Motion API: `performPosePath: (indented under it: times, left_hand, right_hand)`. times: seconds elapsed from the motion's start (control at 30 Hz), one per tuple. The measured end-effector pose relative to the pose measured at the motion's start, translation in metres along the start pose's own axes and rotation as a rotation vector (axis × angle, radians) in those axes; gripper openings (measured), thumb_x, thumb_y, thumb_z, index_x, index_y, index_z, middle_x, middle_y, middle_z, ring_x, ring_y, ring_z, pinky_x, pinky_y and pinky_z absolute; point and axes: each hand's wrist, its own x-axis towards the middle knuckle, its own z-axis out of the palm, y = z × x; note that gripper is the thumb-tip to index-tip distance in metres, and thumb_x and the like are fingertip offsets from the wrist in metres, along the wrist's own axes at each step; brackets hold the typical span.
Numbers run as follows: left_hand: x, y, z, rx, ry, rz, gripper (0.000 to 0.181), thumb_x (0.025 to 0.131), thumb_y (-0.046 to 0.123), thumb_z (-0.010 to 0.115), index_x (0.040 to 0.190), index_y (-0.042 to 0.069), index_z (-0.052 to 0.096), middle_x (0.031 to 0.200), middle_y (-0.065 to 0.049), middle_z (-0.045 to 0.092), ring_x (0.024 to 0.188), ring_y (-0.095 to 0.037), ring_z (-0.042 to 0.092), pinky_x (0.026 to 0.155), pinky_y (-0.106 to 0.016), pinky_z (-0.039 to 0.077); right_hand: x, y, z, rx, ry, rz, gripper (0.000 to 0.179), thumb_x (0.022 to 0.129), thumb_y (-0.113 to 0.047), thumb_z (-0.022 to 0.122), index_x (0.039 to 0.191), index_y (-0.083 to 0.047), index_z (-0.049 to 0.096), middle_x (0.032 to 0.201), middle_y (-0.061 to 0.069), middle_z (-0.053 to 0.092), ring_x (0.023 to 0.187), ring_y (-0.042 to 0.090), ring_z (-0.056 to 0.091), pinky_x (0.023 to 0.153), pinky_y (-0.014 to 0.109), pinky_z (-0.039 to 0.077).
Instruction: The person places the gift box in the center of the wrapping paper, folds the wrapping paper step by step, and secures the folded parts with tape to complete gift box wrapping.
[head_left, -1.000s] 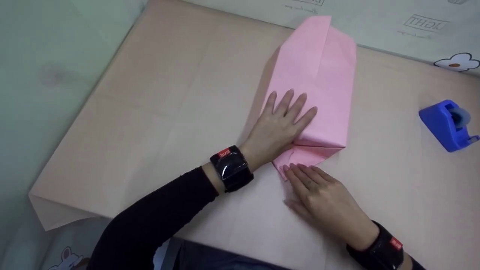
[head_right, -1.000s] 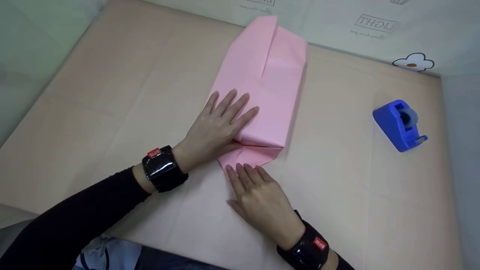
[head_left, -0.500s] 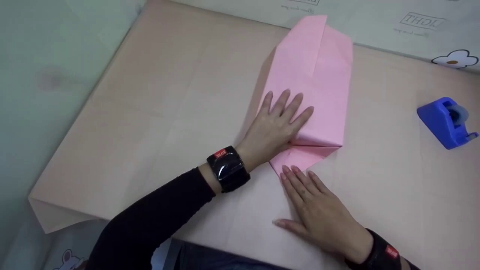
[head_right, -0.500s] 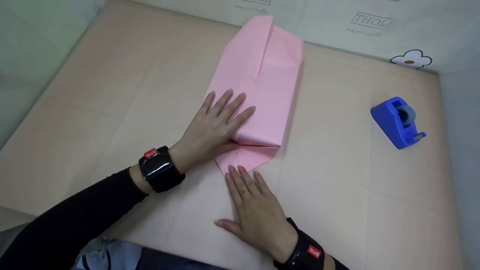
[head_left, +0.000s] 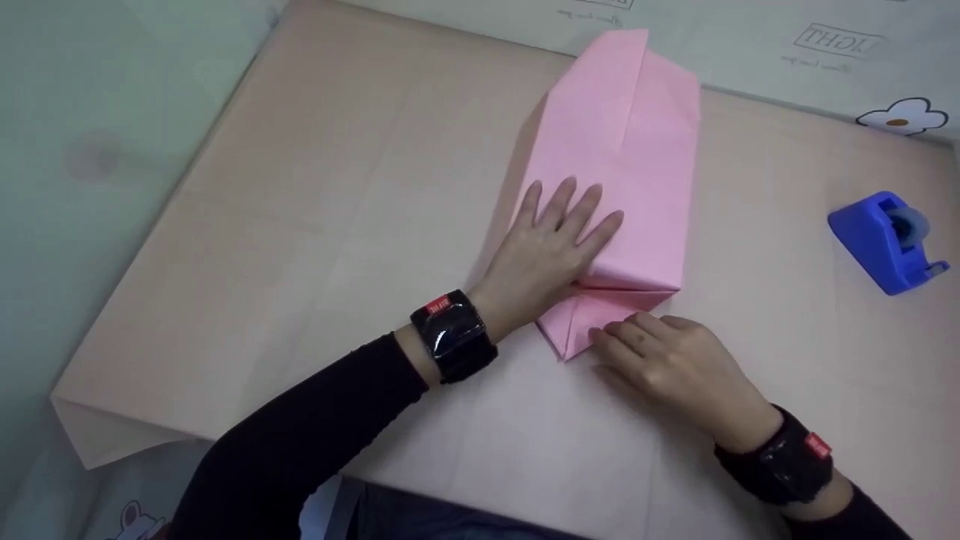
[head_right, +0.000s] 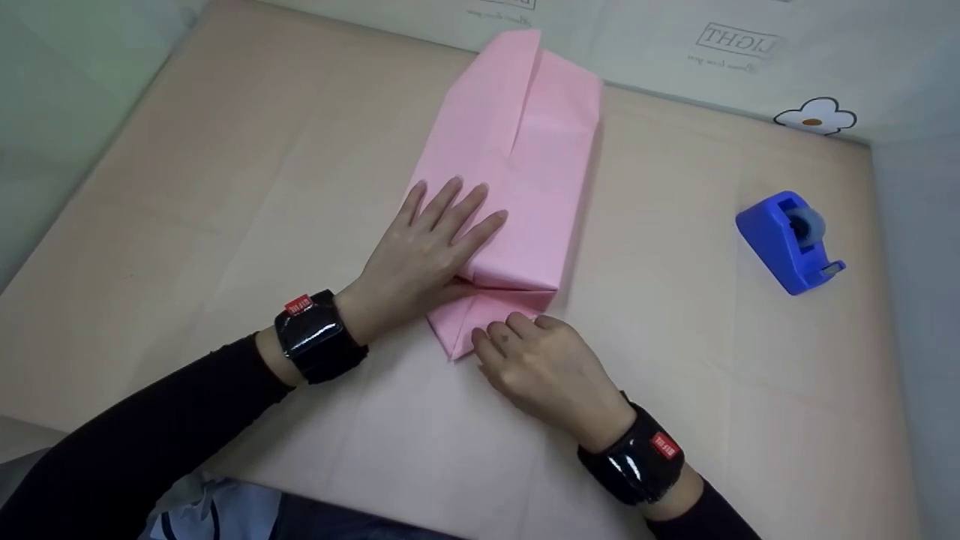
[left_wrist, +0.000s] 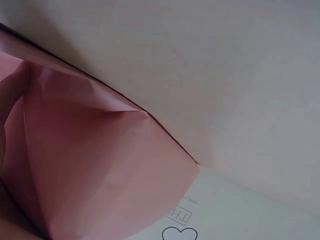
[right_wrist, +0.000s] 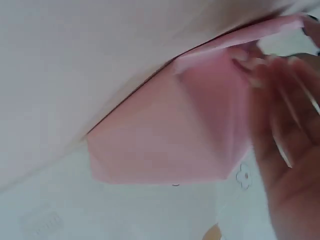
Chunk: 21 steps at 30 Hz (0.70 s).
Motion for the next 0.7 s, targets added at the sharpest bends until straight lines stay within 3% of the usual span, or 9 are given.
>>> performPosePath:
  times: [0.17,0.33,0.47,0.7]
  left_hand:
    - [-0.001,-0.001,0.0,0.009,0.022,-0.006,0.065,0.098,0.039,0.063,0.156,0.023,0.038,0.161,-0.011,0.04,0.149,-0.036,0.038,0.12,-0.059,0.033]
    - [-0.002,-0.003,-0.001,0.017,0.023,-0.002,0.068,0.097,0.041,0.064,0.156,0.023,0.037,0.161,-0.011,0.04,0.149,-0.036,0.038,0.12,-0.059,0.033]
    - [-0.002,-0.003,0.0,0.007,0.034,-0.005,0.067,0.096,0.04,0.066,0.155,0.023,0.039,0.16,-0.011,0.042,0.148,-0.036,0.04,0.119,-0.059,0.034]
    - [0.0,-0.002,0.001,0.007,0.039,0.01,0.061,0.098,0.036,0.061,0.155,0.023,0.04,0.16,-0.012,0.042,0.148,-0.036,0.04,0.119,-0.059,0.035]
  right_hand:
    - [0.013,-0.001,0.01,-0.234,0.04,-0.237,0.031,0.101,-0.006,0.043,0.101,-0.004,0.074,0.085,0.006,0.072,0.068,0.018,0.061,0.05,0.027,0.049]
    - [0.018,-0.007,0.018,-0.357,0.055,-0.361,0.036,0.101,0.0,0.037,0.098,-0.001,0.073,0.088,0.011,0.074,0.069,0.02,0.065,0.052,0.027,0.051]
    - [0.016,-0.01,0.023,-0.381,0.079,-0.389,0.036,0.1,0.001,0.038,0.096,0.0,0.074,0.086,0.012,0.075,0.069,0.021,0.067,0.053,0.027,0.052]
    - [0.005,-0.011,0.023,-0.349,0.118,-0.31,0.034,0.101,0.0,0.041,0.102,0.002,0.075,0.088,0.013,0.076,0.072,0.023,0.069,0.054,0.029,0.053]
